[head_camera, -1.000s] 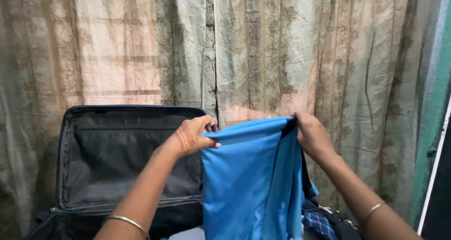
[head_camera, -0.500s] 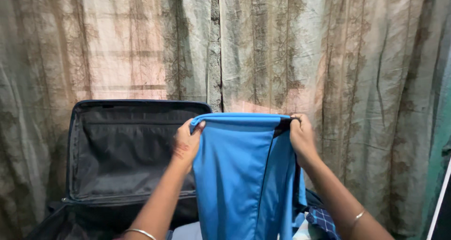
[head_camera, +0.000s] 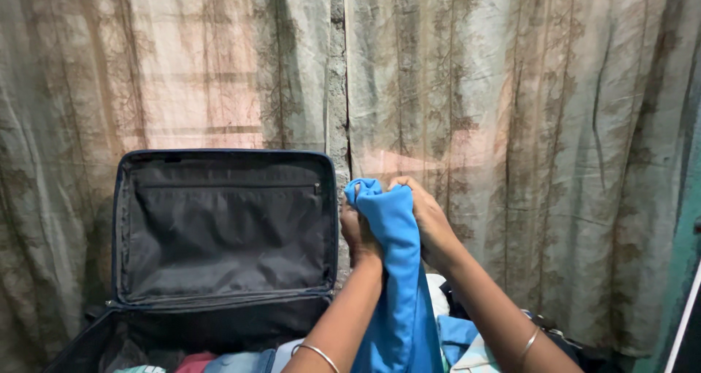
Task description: The person packs a suitcase by hand. They fold various pieces of clothing, including jeans and shirts, and place them into the main compartment of an open suitcase.
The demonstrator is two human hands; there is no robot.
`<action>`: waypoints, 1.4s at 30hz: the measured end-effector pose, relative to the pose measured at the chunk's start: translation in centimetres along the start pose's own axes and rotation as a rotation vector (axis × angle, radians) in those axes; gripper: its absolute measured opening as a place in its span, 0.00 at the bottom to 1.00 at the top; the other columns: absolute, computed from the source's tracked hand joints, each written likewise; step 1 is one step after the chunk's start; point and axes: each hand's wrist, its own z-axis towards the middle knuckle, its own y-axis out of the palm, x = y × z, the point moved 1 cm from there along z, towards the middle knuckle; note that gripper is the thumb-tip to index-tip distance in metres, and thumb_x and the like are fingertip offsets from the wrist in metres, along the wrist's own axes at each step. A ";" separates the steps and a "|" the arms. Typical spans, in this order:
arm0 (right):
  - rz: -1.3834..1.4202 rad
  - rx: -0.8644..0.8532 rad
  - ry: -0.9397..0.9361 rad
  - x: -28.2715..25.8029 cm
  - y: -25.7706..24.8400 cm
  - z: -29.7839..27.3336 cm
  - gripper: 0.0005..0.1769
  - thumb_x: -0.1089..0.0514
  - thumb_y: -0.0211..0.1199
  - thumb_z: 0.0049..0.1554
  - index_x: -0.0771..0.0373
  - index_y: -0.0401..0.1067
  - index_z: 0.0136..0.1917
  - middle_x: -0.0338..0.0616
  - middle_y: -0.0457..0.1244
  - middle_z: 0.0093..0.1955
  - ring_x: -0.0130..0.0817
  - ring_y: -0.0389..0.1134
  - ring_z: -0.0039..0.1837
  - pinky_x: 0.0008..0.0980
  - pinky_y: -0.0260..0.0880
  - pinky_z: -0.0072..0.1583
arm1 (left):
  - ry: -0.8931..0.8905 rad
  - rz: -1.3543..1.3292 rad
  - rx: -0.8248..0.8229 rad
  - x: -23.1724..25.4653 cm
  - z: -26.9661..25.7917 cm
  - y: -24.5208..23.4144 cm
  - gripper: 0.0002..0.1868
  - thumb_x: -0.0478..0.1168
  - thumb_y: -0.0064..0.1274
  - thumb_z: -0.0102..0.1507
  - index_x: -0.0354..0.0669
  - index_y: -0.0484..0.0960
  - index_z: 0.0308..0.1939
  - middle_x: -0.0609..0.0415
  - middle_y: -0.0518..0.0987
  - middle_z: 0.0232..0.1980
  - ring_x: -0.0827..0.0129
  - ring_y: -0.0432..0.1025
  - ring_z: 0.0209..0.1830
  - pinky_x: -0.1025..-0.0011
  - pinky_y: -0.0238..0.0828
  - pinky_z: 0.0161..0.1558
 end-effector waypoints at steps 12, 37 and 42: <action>-1.045 0.408 -0.454 5.6 -3.7 1.1 0.18 0.51 0.65 0.57 0.63 0.73 0.56 0.44 0.62 0.56 0.33 0.63 0.58 0.31 0.64 0.60 | -0.033 0.296 0.164 1.2 -3.3 0.2 0.25 0.63 0.37 0.73 0.44 0.70 0.48 0.38 0.79 0.42 0.41 0.75 0.42 0.49 0.71 0.41; 0.017 0.308 0.380 2.4 -9.1 2.8 0.29 0.41 0.60 0.60 0.67 0.74 0.62 0.50 0.71 0.55 0.37 0.74 0.51 0.35 0.75 0.55 | -0.974 -0.427 -0.930 0.1 -4.5 -7.9 0.33 0.50 0.65 0.58 0.34 0.79 0.61 0.46 0.85 0.51 0.63 0.81 0.43 0.63 0.80 0.49; 0.327 0.303 0.446 2.9 -8.5 -2.9 0.44 0.26 0.52 0.57 0.67 0.70 0.65 0.51 0.69 0.58 0.38 0.72 0.54 0.40 0.74 0.59 | -0.957 -0.419 -0.714 0.1 -3.9 -5.5 0.23 0.46 0.60 0.60 0.32 0.82 0.52 0.42 0.84 0.44 0.59 0.80 0.35 0.60 0.81 0.41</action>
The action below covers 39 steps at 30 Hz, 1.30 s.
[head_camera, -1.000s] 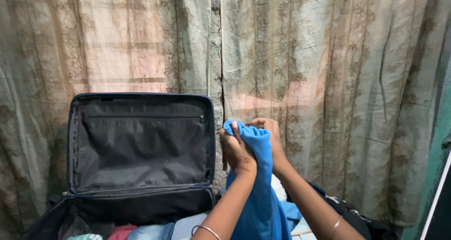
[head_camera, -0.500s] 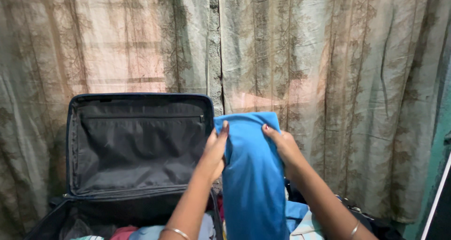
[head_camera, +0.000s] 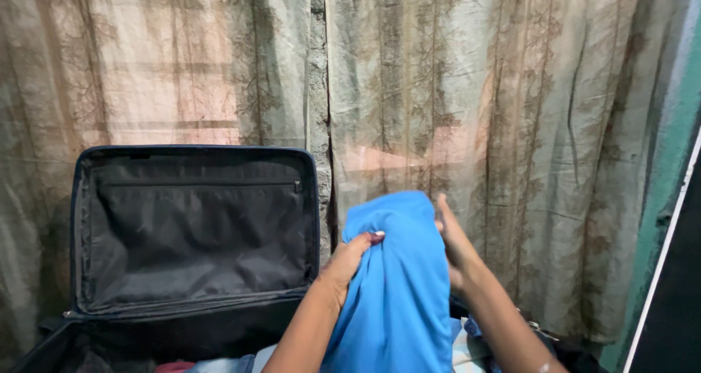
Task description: The person packs a suitcase by hand. They fold various pieces of clothing, including jeans and shirts, and place them into the main compartment of an open suitcase.
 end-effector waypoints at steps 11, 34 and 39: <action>-0.427 0.061 0.041 3.0 3.5 -5.6 0.26 0.57 0.71 0.46 0.69 0.75 0.57 0.51 0.73 0.49 0.40 0.75 0.49 0.40 0.76 0.54 | -0.021 -0.185 0.089 1.6 -2.0 -1.9 0.35 0.60 0.59 0.59 0.34 0.79 0.57 0.41 0.84 0.54 0.55 0.79 0.51 0.57 0.77 0.55; -0.765 0.008 -0.393 2.5 0.0 -2.7 0.24 0.68 0.69 0.41 0.72 0.78 0.54 0.44 0.73 0.47 0.32 0.73 0.48 0.34 0.74 0.54 | 0.745 0.778 0.319 -0.9 -0.5 -2.6 0.23 0.47 0.71 0.54 0.42 0.85 0.49 0.44 0.87 0.47 0.56 0.84 0.47 0.63 0.77 0.51; -1.370 0.260 -1.434 1.9 1.7 -2.7 0.28 0.55 0.81 0.38 0.58 0.80 0.54 0.48 0.57 0.71 0.41 0.55 0.69 0.39 0.58 0.69 | 1.046 1.115 0.747 2.2 -1.8 -0.9 0.39 0.46 0.78 0.41 0.39 0.78 0.53 0.37 0.71 0.58 0.38 0.68 0.57 0.48 0.65 0.57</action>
